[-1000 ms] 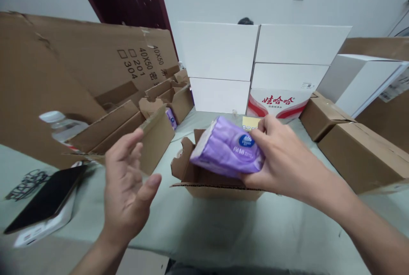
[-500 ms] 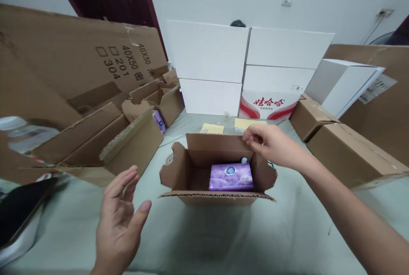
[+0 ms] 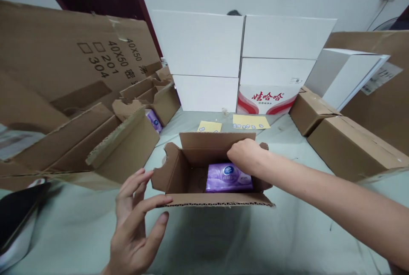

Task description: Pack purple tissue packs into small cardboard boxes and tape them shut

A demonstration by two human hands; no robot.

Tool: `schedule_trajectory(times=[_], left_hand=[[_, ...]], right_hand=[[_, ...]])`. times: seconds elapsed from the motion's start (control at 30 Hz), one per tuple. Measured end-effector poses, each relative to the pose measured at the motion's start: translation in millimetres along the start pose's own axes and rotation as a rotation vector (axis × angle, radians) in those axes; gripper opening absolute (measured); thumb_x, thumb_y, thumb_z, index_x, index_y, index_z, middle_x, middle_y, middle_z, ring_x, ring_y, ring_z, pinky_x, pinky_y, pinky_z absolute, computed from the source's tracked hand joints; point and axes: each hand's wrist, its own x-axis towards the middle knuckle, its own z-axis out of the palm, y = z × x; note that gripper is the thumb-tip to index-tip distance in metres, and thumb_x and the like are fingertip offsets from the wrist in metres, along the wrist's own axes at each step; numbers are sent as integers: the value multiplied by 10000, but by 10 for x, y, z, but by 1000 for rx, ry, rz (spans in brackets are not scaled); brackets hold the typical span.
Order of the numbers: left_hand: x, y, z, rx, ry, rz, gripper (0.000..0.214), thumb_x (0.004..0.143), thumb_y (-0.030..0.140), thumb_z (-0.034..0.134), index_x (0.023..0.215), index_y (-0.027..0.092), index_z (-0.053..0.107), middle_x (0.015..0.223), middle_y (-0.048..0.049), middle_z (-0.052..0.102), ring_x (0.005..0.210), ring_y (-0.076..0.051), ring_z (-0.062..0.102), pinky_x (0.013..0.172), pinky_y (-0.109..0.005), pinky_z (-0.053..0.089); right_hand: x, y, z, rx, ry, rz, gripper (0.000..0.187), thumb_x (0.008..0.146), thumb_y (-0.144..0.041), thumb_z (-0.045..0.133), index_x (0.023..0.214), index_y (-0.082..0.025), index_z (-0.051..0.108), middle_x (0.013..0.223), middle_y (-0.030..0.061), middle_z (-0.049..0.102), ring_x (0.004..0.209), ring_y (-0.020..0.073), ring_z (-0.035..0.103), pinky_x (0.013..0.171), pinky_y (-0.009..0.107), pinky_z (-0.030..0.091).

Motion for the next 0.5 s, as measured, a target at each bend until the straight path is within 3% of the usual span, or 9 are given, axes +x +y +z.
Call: schedule_trajectory(times=[0.1,0.23,0.33,0.4,0.43,0.5], left_hand=[[-18,-15,19,-8,34,-8,249,797,59,602,951,251,638,1441,-68,411,1434,-276,318,1170,-500,358],[-8,-17,23,-15,68,-70,233,830,30,578,928,237,621,1477,-39,384,1438,-175,346,1127,-309,433],[11,-8,-18,-41,165,-128,211,846,30,567,906,230,598,1448,-34,450,1409,-141,408,1068,-231,477],[-6,-13,-74,-46,227,-133,190,843,41,572,876,226,592,1404,-42,508,1384,-159,451,1049,-244,502],[-29,-22,-106,-39,237,-127,181,837,47,580,865,225,595,1391,-46,523,1374,-174,466,1048,-262,512],[-96,-52,-165,-15,219,-107,174,820,57,602,856,227,610,1387,-50,528,1361,-198,482,1042,-290,531]], right_hand=[[-5,-20,-37,35,-7,-1,116,758,-95,668,670,-167,693,660,100,701,663,222,693,605,297,484],[-262,174,-306,126,42,-18,177,857,-115,545,749,-187,667,678,35,684,612,154,632,558,256,431],[-405,509,-396,366,349,57,207,962,-268,450,878,-195,625,872,44,694,770,155,636,631,256,466],[-348,729,-260,545,531,222,265,993,-327,401,904,-176,600,925,70,674,819,168,630,653,269,484],[-269,811,-135,594,512,323,286,1004,-313,375,903,-164,598,893,68,664,778,161,624,631,268,485],[-40,886,182,608,390,371,249,998,-268,432,894,-134,614,812,46,655,690,142,619,603,267,500]])
